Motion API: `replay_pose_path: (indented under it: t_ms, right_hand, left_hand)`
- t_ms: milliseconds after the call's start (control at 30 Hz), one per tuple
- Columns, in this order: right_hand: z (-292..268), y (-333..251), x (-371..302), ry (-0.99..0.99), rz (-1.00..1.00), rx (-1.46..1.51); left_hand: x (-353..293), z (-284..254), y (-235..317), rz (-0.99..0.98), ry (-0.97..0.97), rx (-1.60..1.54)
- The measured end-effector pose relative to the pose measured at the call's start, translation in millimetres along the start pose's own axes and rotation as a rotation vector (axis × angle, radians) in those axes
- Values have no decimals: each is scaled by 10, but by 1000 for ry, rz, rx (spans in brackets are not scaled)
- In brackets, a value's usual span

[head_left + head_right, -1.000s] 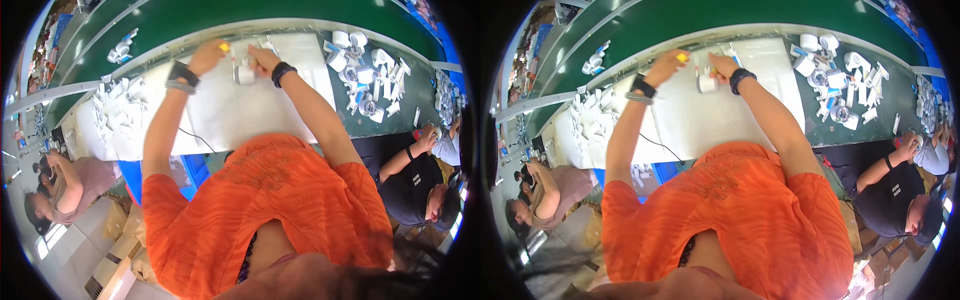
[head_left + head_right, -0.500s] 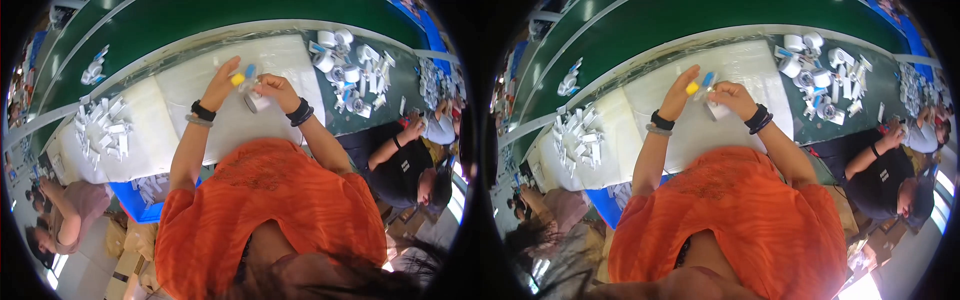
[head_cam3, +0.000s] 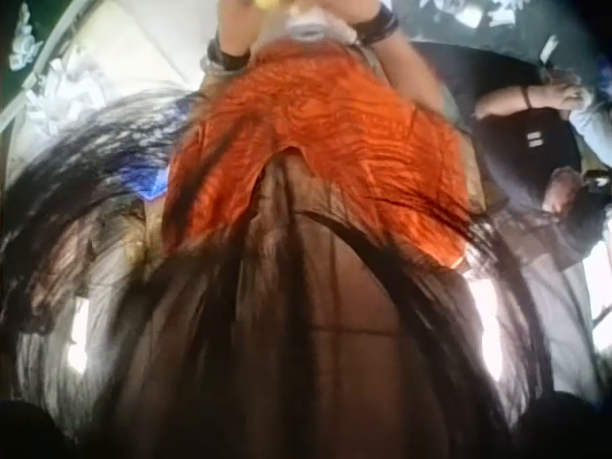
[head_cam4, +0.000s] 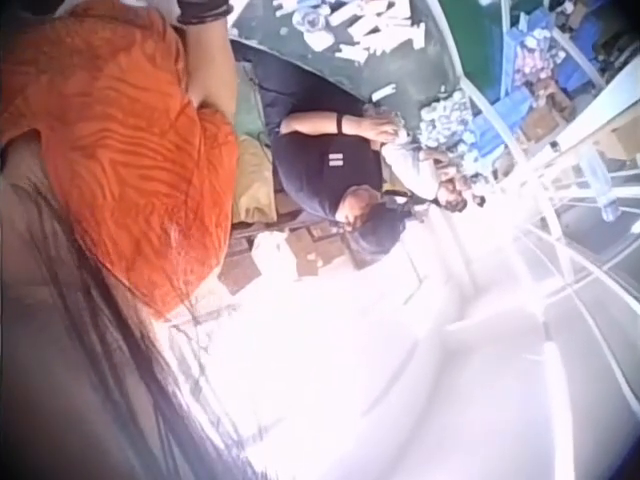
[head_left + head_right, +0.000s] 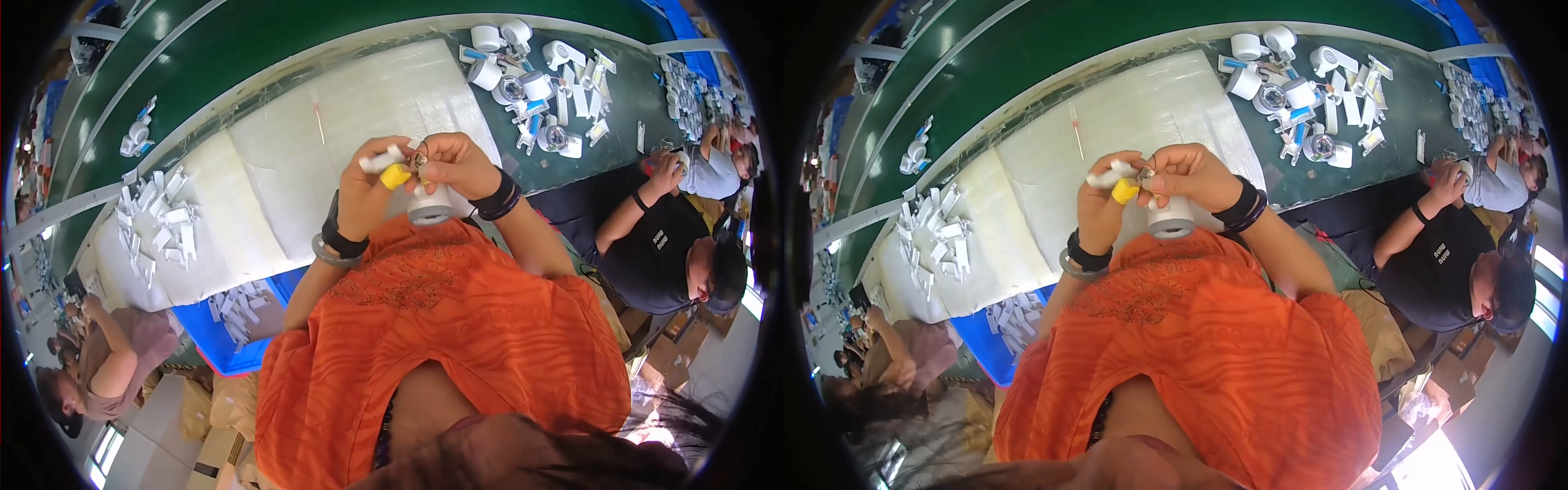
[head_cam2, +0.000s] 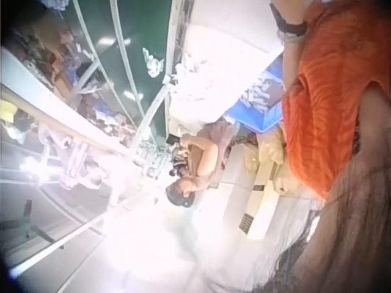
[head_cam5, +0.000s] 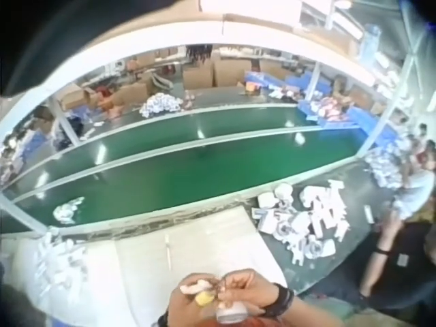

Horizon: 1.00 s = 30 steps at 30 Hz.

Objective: The person is assembling plastic parts onto yellow electronic components at a factory workstation.

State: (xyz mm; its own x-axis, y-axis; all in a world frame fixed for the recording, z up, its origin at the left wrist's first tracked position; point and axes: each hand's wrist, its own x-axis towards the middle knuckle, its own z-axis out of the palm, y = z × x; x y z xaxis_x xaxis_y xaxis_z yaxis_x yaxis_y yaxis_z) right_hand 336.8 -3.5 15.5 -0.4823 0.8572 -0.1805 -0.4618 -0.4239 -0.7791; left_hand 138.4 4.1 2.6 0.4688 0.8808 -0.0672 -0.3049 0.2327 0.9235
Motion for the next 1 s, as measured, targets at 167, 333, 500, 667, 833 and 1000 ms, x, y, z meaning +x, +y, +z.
replay_pose_path:
  t_ms: [167,333,500,667,833,1000]
  right_hand:
    - [63,-197,-164,72,-287,-1315]
    - [-2,-28,-194,368,-650,-1660]
    - [-34,-29,-228,368,-657,-1441]
    - [-48,-64,-240,446,-682,-1512]
    - [-59,-41,-175,437,-727,-1487]
    - [7,-58,-160,329,-752,-1356]
  left_hand:
    - [18,82,38,-27,239,44]
    - [104,213,153,-314,46,121]
    - [132,96,17,-319,-29,21]
    - [145,174,-102,-172,-74,120]
    - [119,283,-37,-216,22,-44]
    - [55,309,-35,-135,-4,-53]
